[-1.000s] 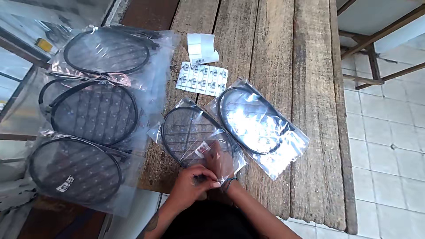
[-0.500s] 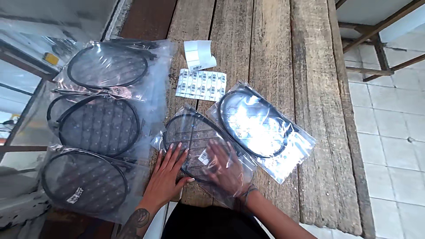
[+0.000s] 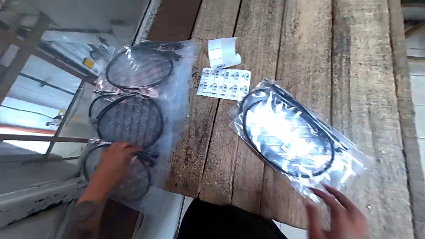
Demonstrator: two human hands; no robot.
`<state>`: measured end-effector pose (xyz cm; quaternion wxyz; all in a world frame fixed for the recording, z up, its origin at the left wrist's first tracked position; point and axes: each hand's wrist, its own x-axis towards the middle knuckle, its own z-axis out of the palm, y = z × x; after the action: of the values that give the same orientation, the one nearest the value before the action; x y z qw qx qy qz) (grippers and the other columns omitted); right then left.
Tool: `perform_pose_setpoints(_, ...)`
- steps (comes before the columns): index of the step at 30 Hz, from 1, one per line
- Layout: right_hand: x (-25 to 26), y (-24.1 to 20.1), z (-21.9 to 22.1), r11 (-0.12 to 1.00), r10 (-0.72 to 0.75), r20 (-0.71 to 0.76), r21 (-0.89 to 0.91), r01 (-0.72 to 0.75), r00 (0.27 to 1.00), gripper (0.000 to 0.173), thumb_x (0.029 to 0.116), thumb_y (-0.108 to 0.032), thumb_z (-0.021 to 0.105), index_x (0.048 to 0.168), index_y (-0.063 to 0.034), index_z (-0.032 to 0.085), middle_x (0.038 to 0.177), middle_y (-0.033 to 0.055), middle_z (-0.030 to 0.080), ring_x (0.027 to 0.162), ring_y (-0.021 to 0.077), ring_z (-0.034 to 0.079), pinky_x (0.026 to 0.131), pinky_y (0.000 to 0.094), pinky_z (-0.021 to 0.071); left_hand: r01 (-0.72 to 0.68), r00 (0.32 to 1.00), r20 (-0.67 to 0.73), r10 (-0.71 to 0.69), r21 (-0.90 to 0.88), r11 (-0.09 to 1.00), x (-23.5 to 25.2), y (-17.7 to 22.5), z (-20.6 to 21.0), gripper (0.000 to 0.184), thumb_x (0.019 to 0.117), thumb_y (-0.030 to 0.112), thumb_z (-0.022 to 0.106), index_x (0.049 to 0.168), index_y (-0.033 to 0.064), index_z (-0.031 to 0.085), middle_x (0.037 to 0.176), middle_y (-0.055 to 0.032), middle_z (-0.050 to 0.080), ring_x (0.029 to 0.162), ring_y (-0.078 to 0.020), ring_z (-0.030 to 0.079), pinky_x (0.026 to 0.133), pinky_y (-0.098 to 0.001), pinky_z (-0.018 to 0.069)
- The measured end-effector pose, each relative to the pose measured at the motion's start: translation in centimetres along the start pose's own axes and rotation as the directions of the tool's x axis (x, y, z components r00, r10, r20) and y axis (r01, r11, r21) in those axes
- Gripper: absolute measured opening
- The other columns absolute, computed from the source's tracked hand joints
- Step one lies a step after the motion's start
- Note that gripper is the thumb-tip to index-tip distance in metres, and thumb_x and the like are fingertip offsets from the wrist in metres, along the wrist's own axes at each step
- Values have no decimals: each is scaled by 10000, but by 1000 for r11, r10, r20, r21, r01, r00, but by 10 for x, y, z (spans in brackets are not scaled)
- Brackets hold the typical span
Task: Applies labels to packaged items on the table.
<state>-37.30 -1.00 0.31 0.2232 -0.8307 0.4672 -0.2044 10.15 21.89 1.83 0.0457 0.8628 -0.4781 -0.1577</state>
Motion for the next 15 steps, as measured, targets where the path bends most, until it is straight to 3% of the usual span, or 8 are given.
perform_pose_setpoints(2,32,-11,36,954,-228,69,-183,237,971,438,976,-423,611,1259,-104,709,1365,278,600,1311,502,526,1073,717,341,-21,996,87,15,68,997,-3,-33,13,376,739,-17,872,1073,129,784,1187,-201,678,1217,-497,559,966,-767,393)
perform_pose_setpoints(4,60,2,79,903,-293,162,-278,328,942,623,968,-513,602,1462,-135,571,1547,226,467,1443,455,417,1132,742,275,-89,989,132,71,130,988,8,-38,19,352,689,-15,912,980,147,802,1083,-148,720,1162,-456,608,1003,-740,385)
perform_pose_setpoints(7,93,34,102,859,-275,194,-391,331,942,570,1060,-491,410,1581,-259,420,1661,180,299,1533,402,276,1177,707,214,-160,966,212,145,56,985,30,-18,-1,302,794,-57,820,1045,103,766,1014,-116,750,1008,-382,700,974,-672,470)
perform_pose_setpoints(9,110,41,94,870,-236,200,-393,299,951,517,1069,-364,475,1572,-256,433,1647,203,316,1518,439,289,1163,731,222,-276,944,177,280,-45,960,48,29,-18,269,846,-51,772,1077,84,752,1001,-115,748,947,-342,721,902,-628,537)
perform_pose_setpoints(12,116,24,66,933,-232,122,-253,256,965,481,1045,-293,559,1470,-67,542,1538,245,467,1460,449,394,1156,771,180,-500,864,11,504,-104,860,78,134,-9,292,864,-23,752,1083,166,789,1028,-66,757,1028,-290,703,1023,-606,460)
perform_pose_setpoints(13,109,8,51,957,-230,100,-157,244,968,460,1041,-327,563,1382,-20,599,1446,241,552,1396,432,477,1154,727,259,-544,839,-50,542,-105,832,88,164,4,273,887,23,746,1098,190,788,1051,-53,752,1072,-281,689,1071,-595,434)
perform_pose_setpoints(14,94,-13,37,972,-225,123,-42,232,966,403,1041,-339,557,1252,-11,660,1285,206,644,1250,379,596,1085,641,414,-564,825,-124,552,-108,819,95,186,21,257,903,75,746,1130,192,780,1100,-64,738,1141,-295,659,1116,-584,405)
perform_pose_setpoints(15,74,-34,23,972,-228,217,101,210,949,381,1058,-355,508,1124,-35,702,1097,137,703,1051,283,681,930,520,550,-549,830,-190,524,-111,828,95,200,41,290,907,119,758,1191,178,754,1208,-93,707,1252,-332,599,1155,-584,371)
